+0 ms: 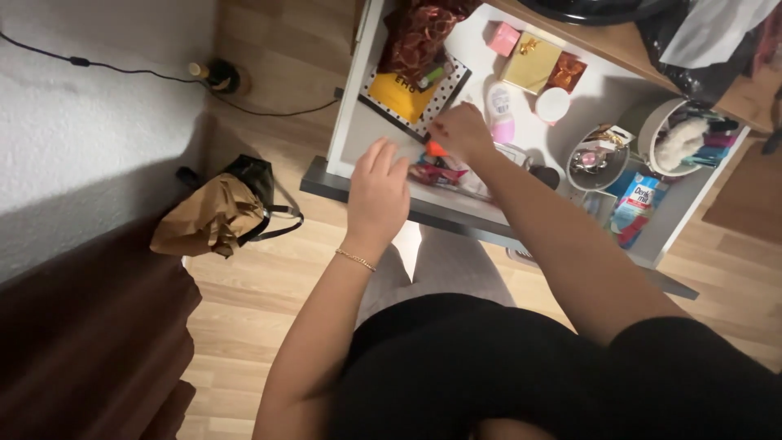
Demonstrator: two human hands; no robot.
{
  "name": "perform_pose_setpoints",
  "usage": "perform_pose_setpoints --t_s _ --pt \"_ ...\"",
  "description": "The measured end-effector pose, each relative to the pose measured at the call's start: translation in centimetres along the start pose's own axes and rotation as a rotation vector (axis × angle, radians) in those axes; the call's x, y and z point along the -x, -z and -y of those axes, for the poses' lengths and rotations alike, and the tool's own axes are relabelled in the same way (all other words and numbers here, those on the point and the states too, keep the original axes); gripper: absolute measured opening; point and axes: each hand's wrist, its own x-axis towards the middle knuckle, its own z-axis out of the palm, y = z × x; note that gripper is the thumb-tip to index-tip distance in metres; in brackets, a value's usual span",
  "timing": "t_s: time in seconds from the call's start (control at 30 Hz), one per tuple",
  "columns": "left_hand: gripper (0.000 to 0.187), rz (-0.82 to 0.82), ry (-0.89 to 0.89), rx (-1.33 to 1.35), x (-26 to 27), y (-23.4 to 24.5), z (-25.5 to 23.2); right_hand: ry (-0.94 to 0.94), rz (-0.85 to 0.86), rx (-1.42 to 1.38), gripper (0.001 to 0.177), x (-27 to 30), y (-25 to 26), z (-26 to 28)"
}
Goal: The person opens a drawer and rearranges various items including a black pouch, a small container, a notebook, and a red box. They move items around, place some into a small basket, and adjust the positions of other objects within the drawer.
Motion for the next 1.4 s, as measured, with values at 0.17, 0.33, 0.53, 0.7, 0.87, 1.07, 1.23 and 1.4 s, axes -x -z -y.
perform_pose_setpoints --t_s 0.17,0.33,0.53,0.7,0.87,1.07,1.23,1.4 --pt "0.03 0.012 -0.04 0.059 -1.4 0.7 0.3 -0.395 -0.049 -0.41 0.045 -2.2 2.1 2.8" --pt "0.031 0.018 -0.056 0.072 -1.8 1.1 0.6 -0.558 -0.3 -0.965 0.049 -8.2 3.0 5.3" --pt "0.025 0.032 -0.045 0.093 -1.9 1.3 1.1 -0.658 -0.324 -1.197 0.03 -8.8 2.1 4.6" --pt "0.042 0.077 0.171 0.227 -3.4 0.7 1.0 -0.477 -0.439 -1.38 0.048 -3.0 0.1 3.2" --pt "0.09 0.178 0.491 0.67 -4.0 -0.4 0.7 -0.121 -0.416 -1.088 0.031 8.9 -1.6 1.4" --pt "0.116 0.424 0.497 0.826 -2.1 -1.7 -2.0 0.059 -0.402 -0.962 0.019 18.9 2.2 3.0" --pt "0.095 0.397 0.436 0.696 -0.6 -0.1 -3.4 0.195 -0.775 -0.579 0.023 26.0 13.1 4.0" --pt "0.087 0.468 0.3 0.645 -3.0 3.7 -8.4 0.301 -0.808 -0.288 0.026 26.3 15.6 2.4"
